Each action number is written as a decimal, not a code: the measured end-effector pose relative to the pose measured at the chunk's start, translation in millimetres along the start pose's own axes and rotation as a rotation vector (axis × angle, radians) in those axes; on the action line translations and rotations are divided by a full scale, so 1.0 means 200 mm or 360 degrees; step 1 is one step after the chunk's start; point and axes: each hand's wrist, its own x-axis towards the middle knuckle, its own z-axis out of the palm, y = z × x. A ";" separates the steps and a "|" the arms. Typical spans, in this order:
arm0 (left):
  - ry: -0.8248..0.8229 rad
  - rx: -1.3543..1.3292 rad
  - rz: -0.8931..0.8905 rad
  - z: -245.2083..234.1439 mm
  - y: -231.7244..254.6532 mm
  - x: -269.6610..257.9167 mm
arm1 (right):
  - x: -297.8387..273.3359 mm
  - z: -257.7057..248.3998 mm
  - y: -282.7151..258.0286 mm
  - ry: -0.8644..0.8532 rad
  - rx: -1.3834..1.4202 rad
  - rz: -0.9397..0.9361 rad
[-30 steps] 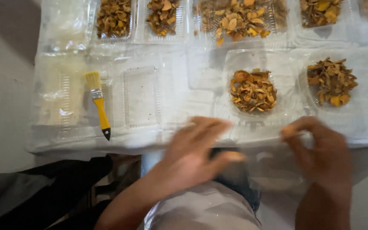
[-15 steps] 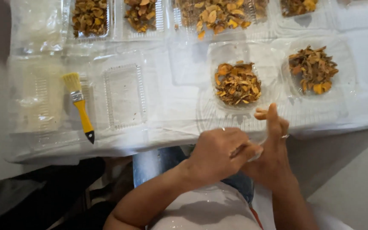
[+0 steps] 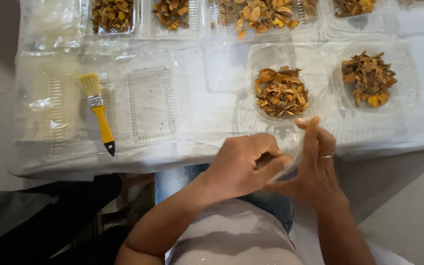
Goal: Sorting and packing dried tea leaves into small plastic containers and bags.
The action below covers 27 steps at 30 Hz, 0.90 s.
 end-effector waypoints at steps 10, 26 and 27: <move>-0.0031 -0.1203 -0.0197 0.13 -0.18 -0.02 | 0.10 0.09 0.01 0.0754 0.0269 -0.0459; -0.0164 0.0440 0.0133 -0.06 -0.06 0.16 | -0.03 -0.26 0.17 0.0245 -0.0112 0.0104; -0.0067 0.0680 0.0381 -0.08 -0.08 0.16 | 0.00 -0.35 0.15 0.0339 -0.0117 0.0309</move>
